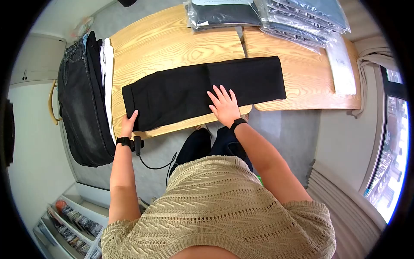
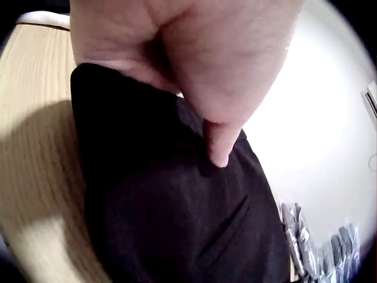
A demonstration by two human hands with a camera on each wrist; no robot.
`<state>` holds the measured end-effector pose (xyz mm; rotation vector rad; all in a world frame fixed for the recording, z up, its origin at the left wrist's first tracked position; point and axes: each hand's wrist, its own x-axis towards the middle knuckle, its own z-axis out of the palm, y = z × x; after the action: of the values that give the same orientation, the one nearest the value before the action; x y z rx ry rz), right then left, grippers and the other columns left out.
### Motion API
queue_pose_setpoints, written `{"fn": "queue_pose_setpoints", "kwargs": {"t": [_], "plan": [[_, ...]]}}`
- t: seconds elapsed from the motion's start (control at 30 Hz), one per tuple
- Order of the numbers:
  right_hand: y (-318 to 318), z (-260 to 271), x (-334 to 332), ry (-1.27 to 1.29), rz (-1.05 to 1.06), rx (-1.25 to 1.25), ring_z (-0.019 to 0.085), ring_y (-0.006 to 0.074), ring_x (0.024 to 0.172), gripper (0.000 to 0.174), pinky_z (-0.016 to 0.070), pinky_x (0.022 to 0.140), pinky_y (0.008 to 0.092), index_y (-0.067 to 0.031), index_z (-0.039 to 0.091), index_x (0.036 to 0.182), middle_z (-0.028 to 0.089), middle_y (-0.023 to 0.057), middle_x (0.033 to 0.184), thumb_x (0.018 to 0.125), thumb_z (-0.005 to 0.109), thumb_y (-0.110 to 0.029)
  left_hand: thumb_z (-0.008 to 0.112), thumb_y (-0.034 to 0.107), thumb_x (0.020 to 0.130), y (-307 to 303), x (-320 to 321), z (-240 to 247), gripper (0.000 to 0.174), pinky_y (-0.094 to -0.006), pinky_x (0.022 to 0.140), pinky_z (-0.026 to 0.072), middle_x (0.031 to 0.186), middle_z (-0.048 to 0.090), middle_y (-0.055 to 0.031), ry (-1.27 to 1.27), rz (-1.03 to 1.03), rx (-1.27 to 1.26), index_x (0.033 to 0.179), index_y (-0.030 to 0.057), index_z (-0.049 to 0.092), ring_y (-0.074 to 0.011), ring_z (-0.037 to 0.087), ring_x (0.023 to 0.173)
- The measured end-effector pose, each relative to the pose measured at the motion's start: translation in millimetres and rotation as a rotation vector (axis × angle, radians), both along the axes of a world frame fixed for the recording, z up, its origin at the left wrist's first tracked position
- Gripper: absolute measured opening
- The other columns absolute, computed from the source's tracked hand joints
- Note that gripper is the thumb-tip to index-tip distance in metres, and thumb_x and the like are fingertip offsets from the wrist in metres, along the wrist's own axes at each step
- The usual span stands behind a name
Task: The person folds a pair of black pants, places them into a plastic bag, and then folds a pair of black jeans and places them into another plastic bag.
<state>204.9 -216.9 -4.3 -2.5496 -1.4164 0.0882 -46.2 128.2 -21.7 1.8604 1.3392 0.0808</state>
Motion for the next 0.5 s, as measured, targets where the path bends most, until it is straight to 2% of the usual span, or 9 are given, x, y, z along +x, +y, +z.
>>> {"fn": "queue_pose_setpoints", "kwargs": {"t": [0.03, 0.1, 0.13, 0.23, 0.27, 0.37, 0.4, 0.43, 0.5], "plan": [[-0.6, -0.3, 0.2, -0.001, 0.004, 0.007, 0.028, 0.0259, 0.136, 0.052, 0.0224, 0.108, 0.0499, -0.0179, 0.043, 0.136, 0.033, 0.0062, 0.146, 0.089, 0.054, -0.035, 0.070, 0.039, 0.080, 2.2, -1.0, 5.4, 0.059, -0.0365, 0.086, 0.0460, 0.105, 0.062, -0.0241, 0.001, -0.006, 0.001, 0.108, -0.0114, 0.056, -0.0319, 0.061, 0.099], [-0.7, 0.6, 0.2, 0.000, 0.001, 0.005, 0.028, 0.0257, 0.136, 0.051, 0.0225, 0.108, 0.0495, -0.0180, 0.043, 0.136, 0.033, 0.0061, 0.146, 0.089, 0.054, -0.035, 0.066, 0.029, 0.085, 5.2, -0.6, 31.4, 0.046, -0.0321, 0.084, 0.0481, 0.104, 0.064, -0.0181, -0.208, 0.067, -0.443, 0.108, -0.0098, 0.057, -0.0240, 0.062, 0.095], [-0.9, 1.6, 0.3, -0.001, 0.003, 0.002, 0.028, 0.0255, 0.136, 0.051, 0.0227, 0.108, 0.0491, -0.0181, 0.044, 0.136, 0.033, 0.0059, 0.146, 0.089, 0.054, -0.035, 0.061, 0.021, 0.089, 1.5, 5.9, 55.5, 0.035, -0.0290, 0.082, 0.0497, 0.104, 0.065, -0.0132, -0.223, 0.075, -0.548, 0.110, -0.0069, 0.058, -0.0180, 0.063, 0.090], [-2.4, 1.3, 0.4, 0.000, 0.000, 0.010, 0.028, 0.0251, 0.136, 0.051, 0.0230, 0.108, 0.0485, -0.0187, 0.044, 0.135, 0.034, 0.0056, 0.146, 0.089, 0.054, -0.036, 0.061, 0.019, 0.087, 1.3, 18.2, 85.9, 0.035, -0.0343, 0.080, 0.0524, 0.104, 0.065, -0.0154, -0.363, 0.080, -0.649, 0.111, -0.0052, 0.056, -0.0225, 0.065, 0.089], [-2.9, 1.3, 0.6, 0.008, -0.002, 0.019, 0.028, 0.0248, 0.135, 0.051, 0.0231, 0.108, 0.0483, -0.0193, 0.044, 0.136, 0.034, 0.0053, 0.146, 0.089, 0.053, -0.036, 0.062, 0.018, 0.086, -5.7, 30.6, 109.9, 0.032, -0.0376, 0.079, 0.0534, 0.103, 0.065, -0.0143, -0.383, 0.174, -0.666, 0.110, -0.0028, 0.057, -0.0233, 0.065, 0.089], [-5.3, 3.7, 2.1, 0.039, -0.004, 0.022, 0.029, 0.0246, 0.135, 0.050, 0.0231, 0.108, 0.0481, -0.0191, 0.043, 0.136, 0.034, 0.0055, 0.145, 0.090, 0.051, -0.035, 0.060, 0.011, 0.086, -22.4, 61.2, 155.2, 0.028, -0.0410, 0.093, 0.0469, 0.110, 0.062, -0.0112, -0.725, 0.407, -0.930, 0.113, 0.0028, 0.058, -0.0251, 0.059, 0.106], [-6.8, 3.4, 3.3, 0.047, -0.001, 0.033, 0.029, 0.0246, 0.135, 0.049, 0.0226, 0.109, 0.0482, -0.0188, 0.043, 0.136, 0.034, 0.0059, 0.145, 0.090, 0.050, -0.035, 0.065, 0.009, 0.083, -55.5, 85.9, 197.0, 0.024, -0.0376, 0.091, 0.0494, 0.104, 0.063, -0.0109, -0.814, 0.319, -0.843, 0.106, 0.0017, 0.060, -0.0249, 0.061, 0.102], [-7.5, 3.5, 4.1, 0.089, -0.003, 0.049, 0.029, 0.0246, 0.135, 0.048, 0.0222, 0.109, 0.0482, -0.0175, 0.042, 0.137, 0.035, 0.0061, 0.145, 0.091, 0.049, -0.032, 0.064, 0.008, 0.083, -68.3, 97.5, 208.3, 0.024, -0.0401, 0.092, 0.0487, 0.111, 0.060, -0.0109, -0.912, 0.271, -0.859, 0.107, 0.0051, 0.061, -0.0240, 0.056, 0.110], [-9.2, 4.5, 5.3, 0.097, -0.005, 0.082, 0.028, 0.0247, 0.135, 0.047, 0.0220, 0.109, 0.0477, -0.0155, 0.044, 0.135, 0.035, 0.0063, 0.145, 0.090, 0.049, -0.029, 0.061, -0.018, 0.070, -113.0, 133.1, 227.7, 0.060, -0.0403, 0.102, 0.0401, 0.125, 0.051, -0.0118, -0.861, -0.239, -0.333, 0.123, 0.0070, 0.053, -0.0253, 0.049, 0.118]]}}
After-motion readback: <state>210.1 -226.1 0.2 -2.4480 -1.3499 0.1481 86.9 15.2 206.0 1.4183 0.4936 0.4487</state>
